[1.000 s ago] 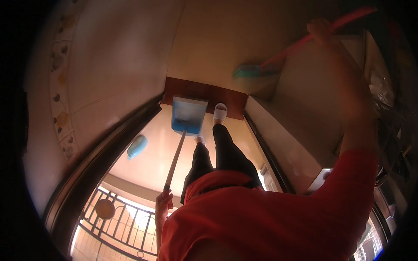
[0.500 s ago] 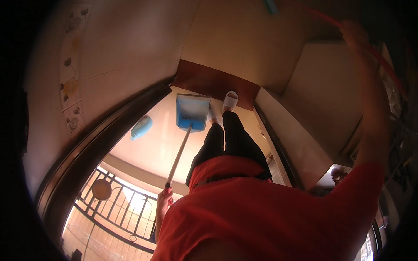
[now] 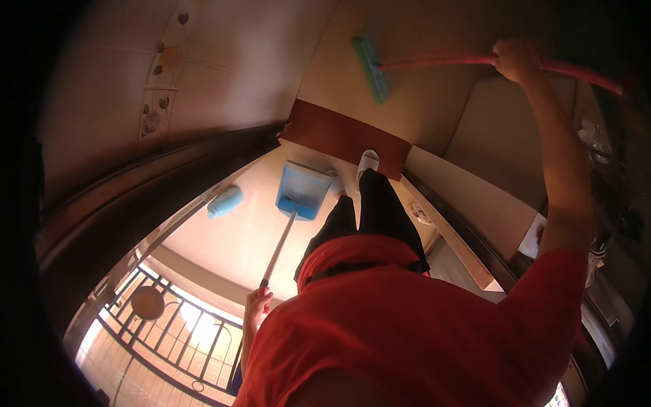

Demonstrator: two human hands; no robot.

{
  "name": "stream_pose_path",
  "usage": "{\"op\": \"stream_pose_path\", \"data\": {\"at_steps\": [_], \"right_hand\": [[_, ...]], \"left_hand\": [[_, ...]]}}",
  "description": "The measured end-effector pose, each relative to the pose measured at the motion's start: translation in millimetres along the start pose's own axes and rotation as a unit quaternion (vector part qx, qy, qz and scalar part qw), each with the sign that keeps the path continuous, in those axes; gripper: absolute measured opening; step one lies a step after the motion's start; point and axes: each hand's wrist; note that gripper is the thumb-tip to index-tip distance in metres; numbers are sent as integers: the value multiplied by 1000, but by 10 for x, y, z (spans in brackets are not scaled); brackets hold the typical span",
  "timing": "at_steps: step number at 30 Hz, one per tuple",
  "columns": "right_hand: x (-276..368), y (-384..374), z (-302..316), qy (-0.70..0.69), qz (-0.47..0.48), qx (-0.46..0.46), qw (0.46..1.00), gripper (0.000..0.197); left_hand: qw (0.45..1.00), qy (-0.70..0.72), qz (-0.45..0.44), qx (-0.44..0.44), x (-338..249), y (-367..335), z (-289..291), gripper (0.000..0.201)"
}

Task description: The person sweeps the floor across a balcony, kitchen, and various hallways using a broom and a dustpan.

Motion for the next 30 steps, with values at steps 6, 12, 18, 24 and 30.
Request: {"op": "stream_pose_path", "data": {"at_steps": [6,12,18,24,30], "right_hand": [[332,-193,94,-12,21,-5,1000,18],[329,-902,174,-18,73,29,997,19],[-18,-2297,-317,-75,106,73,989,23],[-736,-3648,-614,-104,71,95,988,21],[-2336,-4325,-985,-61,-50,58,995,18]], "left_hand": [[998,-25,-60,-1,-253,-181,-63,28],[996,0,-91,19,-889,-242,-380,20],[986,-133,-92,-40,-2281,207,-873,29],[989,-113,-49,-78,-3496,644,-1291,28],[995,-94,-25,-19,-4636,632,-1384,28]]}}
Point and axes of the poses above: each hand's wrist, its own y-axis away from the middle knuckle, its own z-axis out of the back of the hand, x = y × z, and after that the axes turned 5 degrees about z, right-handed
